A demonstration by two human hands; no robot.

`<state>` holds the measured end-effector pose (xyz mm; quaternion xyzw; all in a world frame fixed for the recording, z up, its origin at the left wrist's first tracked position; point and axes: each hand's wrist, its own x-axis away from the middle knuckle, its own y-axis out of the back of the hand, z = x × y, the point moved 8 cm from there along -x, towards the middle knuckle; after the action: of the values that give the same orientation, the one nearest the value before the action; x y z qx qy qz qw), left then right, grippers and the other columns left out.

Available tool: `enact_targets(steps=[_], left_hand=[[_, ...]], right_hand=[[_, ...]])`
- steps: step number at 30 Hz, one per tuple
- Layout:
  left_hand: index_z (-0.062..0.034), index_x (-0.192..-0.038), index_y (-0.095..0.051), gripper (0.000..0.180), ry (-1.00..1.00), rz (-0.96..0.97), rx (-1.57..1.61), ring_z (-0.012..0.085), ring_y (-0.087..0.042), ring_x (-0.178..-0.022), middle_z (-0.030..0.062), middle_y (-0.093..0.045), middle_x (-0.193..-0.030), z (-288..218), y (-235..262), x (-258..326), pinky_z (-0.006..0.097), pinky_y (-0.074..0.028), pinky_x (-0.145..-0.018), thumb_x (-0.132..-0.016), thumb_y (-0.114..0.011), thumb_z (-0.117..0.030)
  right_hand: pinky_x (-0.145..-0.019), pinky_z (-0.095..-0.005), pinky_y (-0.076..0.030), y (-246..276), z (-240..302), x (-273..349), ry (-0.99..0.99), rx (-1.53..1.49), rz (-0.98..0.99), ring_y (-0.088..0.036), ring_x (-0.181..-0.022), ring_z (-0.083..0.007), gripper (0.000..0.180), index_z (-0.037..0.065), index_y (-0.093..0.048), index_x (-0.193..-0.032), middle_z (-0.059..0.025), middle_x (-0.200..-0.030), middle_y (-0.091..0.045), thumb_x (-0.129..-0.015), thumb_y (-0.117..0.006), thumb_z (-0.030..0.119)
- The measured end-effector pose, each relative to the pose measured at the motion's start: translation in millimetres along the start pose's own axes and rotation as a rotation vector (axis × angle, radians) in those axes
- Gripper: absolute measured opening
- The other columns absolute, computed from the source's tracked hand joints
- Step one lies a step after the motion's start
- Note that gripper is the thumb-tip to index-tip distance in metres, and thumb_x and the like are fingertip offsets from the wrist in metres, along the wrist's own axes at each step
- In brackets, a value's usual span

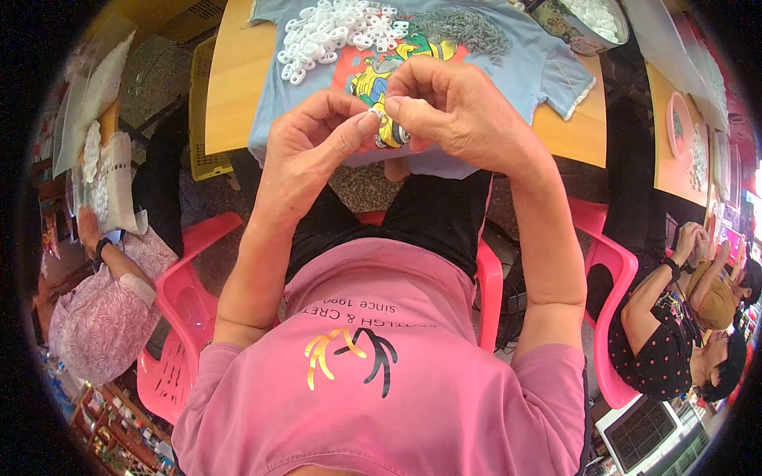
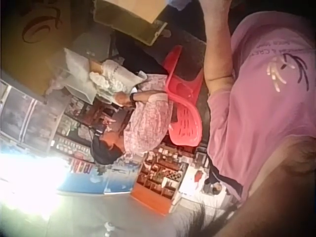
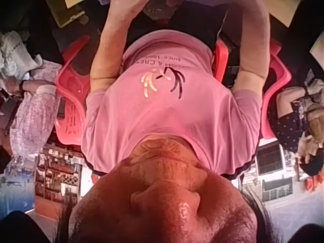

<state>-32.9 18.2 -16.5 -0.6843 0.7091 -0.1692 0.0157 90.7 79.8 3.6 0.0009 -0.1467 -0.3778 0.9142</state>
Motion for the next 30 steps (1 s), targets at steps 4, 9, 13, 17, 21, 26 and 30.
enact_targets(steps=[4, 9, 13, 17, 21, 26, 30], left_hand=[[-0.0012, -0.094, -0.063, 0.013, -0.007, -0.01, 0.0, 0.0038, -0.057, -0.077, -0.0006, -0.064, -0.083, -1.9, -0.2, -1.0, 0.019, -0.044, -0.069, -0.091, -0.065, -0.013], [-0.0005, -0.096, -0.062, 0.012, -0.03, 0.009, -0.01, 0.004, -0.058, -0.079, -0.0003, -0.064, -0.085, 3.1, 2.9, -2.5, 0.019, -0.046, -0.07, -0.091, -0.065, -0.012], [0.0001, -0.098, -0.062, 0.013, -0.021, 0.019, -0.007, 0.0048, -0.059, -0.081, 0.0007, -0.064, -0.088, 3.8, 1.6, -1.9, 0.02, -0.049, -0.073, -0.091, -0.064, -0.011], [-0.0002, -0.098, -0.062, 0.013, -0.013, 0.025, 0.007, 0.0053, -0.06, -0.081, 0.0006, -0.064, -0.088, 3.9, 0.8, -2.2, 0.02, -0.05, -0.073, -0.091, -0.065, -0.011], [-0.0008, -0.099, -0.062, 0.012, -0.022, 0.019, 0.077, 0.0063, -0.06, -0.081, 0.0009, -0.064, -0.088, 2.1, 1.2, -2.3, 0.021, -0.05, -0.074, -0.091, -0.065, -0.01], [0.0005, -0.097, -0.06, 0.012, -0.091, 0.012, 0.104, 0.0071, -0.061, -0.071, 0.0038, -0.065, -0.082, -0.3, -0.5, -6.3, 0.02, -0.045, -0.055, -0.092, -0.063, -0.01], [0.0012, -0.097, -0.06, 0.012, -0.137, 0.026, 0.137, 0.0099, -0.063, -0.075, 0.0055, -0.066, -0.083, -1.6, 0.9, -8.8, 0.024, -0.051, -0.067, -0.092, -0.062, -0.009]], right_hand=[[-0.062, -0.0218, -0.044, -0.1, 1.3, -0.7, -0.013, 0.004, 0.0, -0.057, -0.065, -0.0076, 0.013, 0.002, -0.056, -0.093, -0.0004, -0.073, -0.059, -0.091, -0.059, 0.015], [-0.061, -0.0209, -0.044, -1.0, -0.3, -2.2, -0.004, 0.004, -0.013, -0.057, -0.065, -0.0073, 0.012, 0.002, -0.057, -0.093, -0.0001, -0.075, -0.059, -0.091, -0.059, 0.014], [-0.06, -0.0207, -0.045, -1.9, -3.7, -2.1, -0.02, -0.033, -0.042, -0.058, -0.065, -0.0077, 0.013, 0.002, -0.057, -0.093, 0.0, -0.076, -0.059, -0.091, -0.059, 0.014], [-0.059, -0.0209, -0.045, -3.4, -4.4, -2.0, -0.005, -0.065, -0.024, -0.059, -0.065, -0.008, 0.015, 0.002, -0.057, -0.093, -0.0003, -0.077, -0.059, -0.091, -0.06, 0.017], [-0.06, -0.0223, -0.047, -4.6, -10.4, -1.3, -0.03, -0.207, 0.006, -0.058, -0.064, -0.0085, 0.021, 0.003, -0.058, -0.095, 0.0, -0.076, -0.058, -0.091, -0.064, 0.023], [-0.061, -0.0259, -0.051, -9.3, -27.6, -4.3, 0.046, -0.406, -0.038, -0.056, -0.064, -0.0085, 0.022, 0.002, -0.06, -0.097, -0.0003, -0.079, -0.058, -0.091, -0.065, 0.023], [-0.062, -0.027, -0.052, -11.0, -38.9, -6.3, 0.096, -0.501, -0.131, -0.054, -0.064, -0.0082, 0.02, 0.002, -0.061, -0.099, -0.0008, -0.082, -0.059, -0.093, -0.063, 0.021]])
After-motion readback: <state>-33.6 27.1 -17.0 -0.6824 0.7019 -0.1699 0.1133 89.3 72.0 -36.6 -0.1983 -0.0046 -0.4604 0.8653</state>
